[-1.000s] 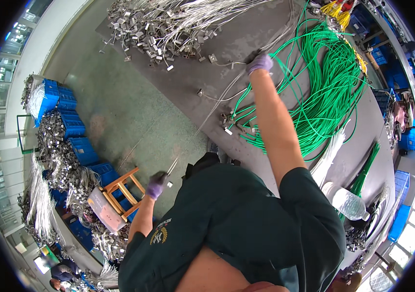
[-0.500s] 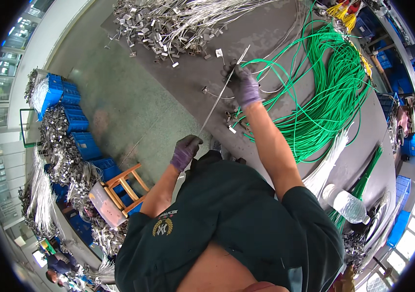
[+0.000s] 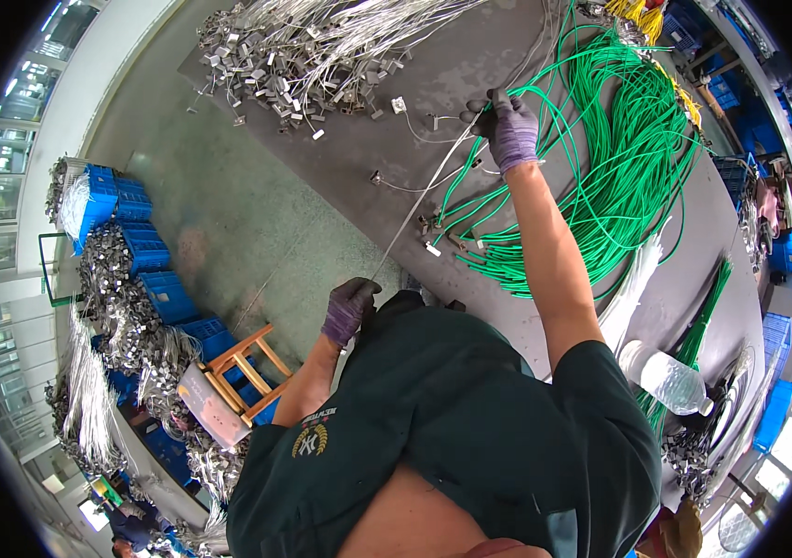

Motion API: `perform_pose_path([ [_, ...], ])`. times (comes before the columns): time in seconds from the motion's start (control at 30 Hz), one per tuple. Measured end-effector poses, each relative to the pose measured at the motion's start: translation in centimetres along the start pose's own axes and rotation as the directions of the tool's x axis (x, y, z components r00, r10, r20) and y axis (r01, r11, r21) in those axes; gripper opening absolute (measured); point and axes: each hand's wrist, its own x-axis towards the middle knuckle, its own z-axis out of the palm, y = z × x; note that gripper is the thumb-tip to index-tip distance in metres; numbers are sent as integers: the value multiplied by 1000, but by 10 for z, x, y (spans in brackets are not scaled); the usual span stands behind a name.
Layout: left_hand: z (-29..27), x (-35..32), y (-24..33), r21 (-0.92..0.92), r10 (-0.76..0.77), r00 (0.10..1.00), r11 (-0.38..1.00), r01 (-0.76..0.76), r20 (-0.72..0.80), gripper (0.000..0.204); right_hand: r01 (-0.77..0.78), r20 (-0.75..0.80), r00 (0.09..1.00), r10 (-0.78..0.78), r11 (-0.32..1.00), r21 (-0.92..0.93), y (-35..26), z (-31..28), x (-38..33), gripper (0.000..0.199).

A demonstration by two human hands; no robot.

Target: Bundling green electrical cables with plastic zip ties and cutting the excess at a manual assembly station.

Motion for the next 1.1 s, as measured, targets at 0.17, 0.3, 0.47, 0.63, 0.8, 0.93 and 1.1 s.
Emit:
perform_pose_path([
  [0.17,1,-3,-5,-78,-39,999,996,39,0,20,7,-2,1000,-7,1000,-28,4,0,3,26],
  [0.3,-2,-6,-7,-77,-16,1000,997,16,-9,21,14,23,1000,-12,994,-104,6,1,1,24],
  [0.47,0,-9,-9,-184,-28,999,983,23,-22,24,-1,116,993,19,988,-153,4,1,-3,25],
  [0.63,-4,-11,-10,-193,-26,1000,981,23,-11,26,13,191,981,18,987,-158,2,-1,-5,26],
  [0.8,-8,-11,-14,-183,-15,1000,983,16,5,25,-8,198,980,35,991,-134,2,-3,-8,27],
  [0.93,-7,-10,-17,-208,-15,1000,978,19,21,25,1,168,985,24,989,-150,3,-7,-8,26],
  [1.1,-3,-13,-18,-170,-3,1000,985,5,14,25,-70,241,961,132,966,-251,-2,-14,-2,23],
])
